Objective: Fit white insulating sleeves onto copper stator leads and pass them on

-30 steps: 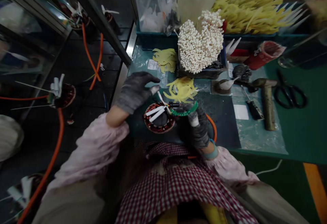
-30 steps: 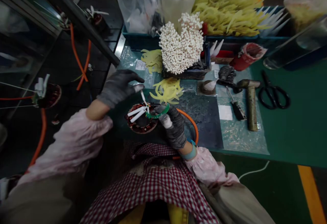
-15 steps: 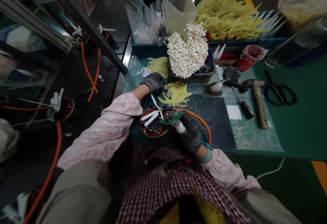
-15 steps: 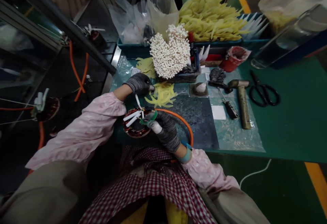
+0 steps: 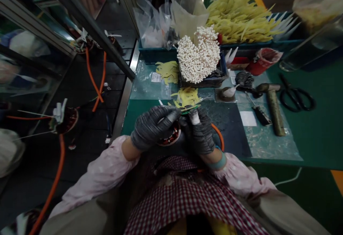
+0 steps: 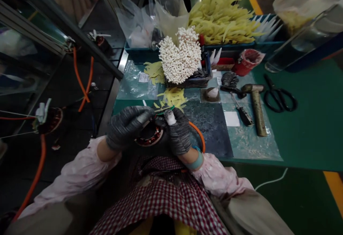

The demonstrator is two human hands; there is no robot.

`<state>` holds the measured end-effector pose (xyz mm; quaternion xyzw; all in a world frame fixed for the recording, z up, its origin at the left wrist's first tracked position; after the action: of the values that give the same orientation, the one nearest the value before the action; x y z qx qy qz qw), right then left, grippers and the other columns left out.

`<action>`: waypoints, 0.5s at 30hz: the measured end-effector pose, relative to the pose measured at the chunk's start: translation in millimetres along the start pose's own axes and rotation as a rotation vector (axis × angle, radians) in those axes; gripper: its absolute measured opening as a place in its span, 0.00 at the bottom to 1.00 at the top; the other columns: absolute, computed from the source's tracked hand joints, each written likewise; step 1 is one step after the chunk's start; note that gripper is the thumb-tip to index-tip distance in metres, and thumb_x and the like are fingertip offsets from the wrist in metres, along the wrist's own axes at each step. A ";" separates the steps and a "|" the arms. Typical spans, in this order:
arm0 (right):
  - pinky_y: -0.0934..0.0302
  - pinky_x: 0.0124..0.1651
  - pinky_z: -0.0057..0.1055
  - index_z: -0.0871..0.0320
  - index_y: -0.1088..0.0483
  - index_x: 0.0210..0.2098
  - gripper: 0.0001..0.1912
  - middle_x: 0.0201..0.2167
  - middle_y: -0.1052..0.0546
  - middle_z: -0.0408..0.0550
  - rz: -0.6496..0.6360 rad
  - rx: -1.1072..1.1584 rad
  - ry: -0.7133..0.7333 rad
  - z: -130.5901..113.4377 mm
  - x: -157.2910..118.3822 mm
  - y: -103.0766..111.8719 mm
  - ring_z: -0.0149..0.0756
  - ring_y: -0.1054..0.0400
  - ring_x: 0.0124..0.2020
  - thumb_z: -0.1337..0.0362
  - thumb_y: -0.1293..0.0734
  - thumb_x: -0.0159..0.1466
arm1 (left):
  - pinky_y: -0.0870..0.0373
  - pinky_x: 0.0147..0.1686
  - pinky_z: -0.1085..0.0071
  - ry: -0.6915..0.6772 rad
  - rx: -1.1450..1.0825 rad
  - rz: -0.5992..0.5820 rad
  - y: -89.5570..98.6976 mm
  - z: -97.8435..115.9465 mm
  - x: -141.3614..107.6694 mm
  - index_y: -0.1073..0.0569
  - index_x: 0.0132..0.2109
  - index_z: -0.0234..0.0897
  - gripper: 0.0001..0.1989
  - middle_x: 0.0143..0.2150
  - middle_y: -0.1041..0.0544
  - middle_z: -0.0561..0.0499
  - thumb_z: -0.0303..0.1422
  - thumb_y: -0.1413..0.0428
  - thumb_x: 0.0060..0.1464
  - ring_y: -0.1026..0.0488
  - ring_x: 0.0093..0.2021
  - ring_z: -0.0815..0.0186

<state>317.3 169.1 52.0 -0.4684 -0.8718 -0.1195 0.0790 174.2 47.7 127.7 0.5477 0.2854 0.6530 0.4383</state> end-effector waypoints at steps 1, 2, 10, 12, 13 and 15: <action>0.18 0.50 0.42 0.51 0.20 0.45 0.17 0.43 0.12 0.50 0.037 0.030 -0.024 -2.2 0.3 0.2 0.44 0.17 0.42 0.48 0.34 0.80 | 0.15 0.59 0.61 -0.032 -0.017 0.002 -1.3 5.1 -3.5 0.18 0.66 0.48 0.19 0.61 0.13 0.46 0.30 0.48 0.77 0.14 0.61 0.57; 0.19 0.49 0.42 0.51 0.20 0.44 0.18 0.42 0.12 0.49 0.065 0.058 -0.039 -4.7 0.3 0.5 0.44 0.17 0.42 0.46 0.34 0.79 | 0.15 0.61 0.62 -0.062 -0.029 0.007 -2.1 8.9 -5.8 0.19 0.66 0.47 0.19 0.62 0.14 0.45 0.29 0.48 0.77 0.15 0.62 0.57; 0.18 0.52 0.45 0.49 0.16 0.46 0.16 0.43 0.10 0.47 0.034 0.097 0.006 -23.6 -5.8 8.9 0.46 0.15 0.45 0.45 0.27 0.74 | 0.15 0.63 0.61 -0.115 -0.056 0.000 -2.0 23.6 -9.4 0.18 0.65 0.46 0.17 0.60 0.12 0.46 0.35 0.42 0.75 0.14 0.61 0.57; 0.18 0.52 0.45 0.48 0.17 0.47 0.17 0.44 0.11 0.47 0.033 0.093 0.026 -24.3 -7.6 10.1 0.46 0.15 0.45 0.43 0.28 0.75 | 0.16 0.63 0.63 -0.128 -0.087 0.049 -2.1 24.6 -12.8 0.18 0.64 0.44 0.15 0.60 0.12 0.46 0.34 0.41 0.75 0.14 0.61 0.58; 0.18 0.52 0.45 0.48 0.18 0.48 0.18 0.44 0.11 0.47 0.037 0.081 0.041 -23.7 -7.9 10.4 0.46 0.15 0.45 0.42 0.30 0.76 | 0.16 0.62 0.65 -0.125 -0.111 0.062 -2.5 23.2 -15.7 0.18 0.63 0.43 0.15 0.60 0.12 0.46 0.34 0.42 0.76 0.14 0.61 0.59; 0.18 0.54 0.45 0.48 0.19 0.49 0.20 0.45 0.12 0.48 0.050 0.029 0.077 -20.4 -7.1 11.0 0.46 0.16 0.47 0.40 0.33 0.78 | 0.15 0.59 0.66 -0.038 -0.154 0.105 -1.0 13.3 -24.9 0.18 0.63 0.44 0.14 0.59 0.12 0.46 0.35 0.43 0.77 0.13 0.59 0.60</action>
<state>330.9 163.6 71.3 -0.4839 -0.8577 -0.1227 0.1225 187.7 24.7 118.5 0.5389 0.1971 0.6846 0.4496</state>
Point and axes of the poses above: each hand's wrist, its own x-axis towards the middle knuckle, its own y-axis out of the back of the hand, z = x × y, the point moved 5 cm from there along x, towards the middle knuckle
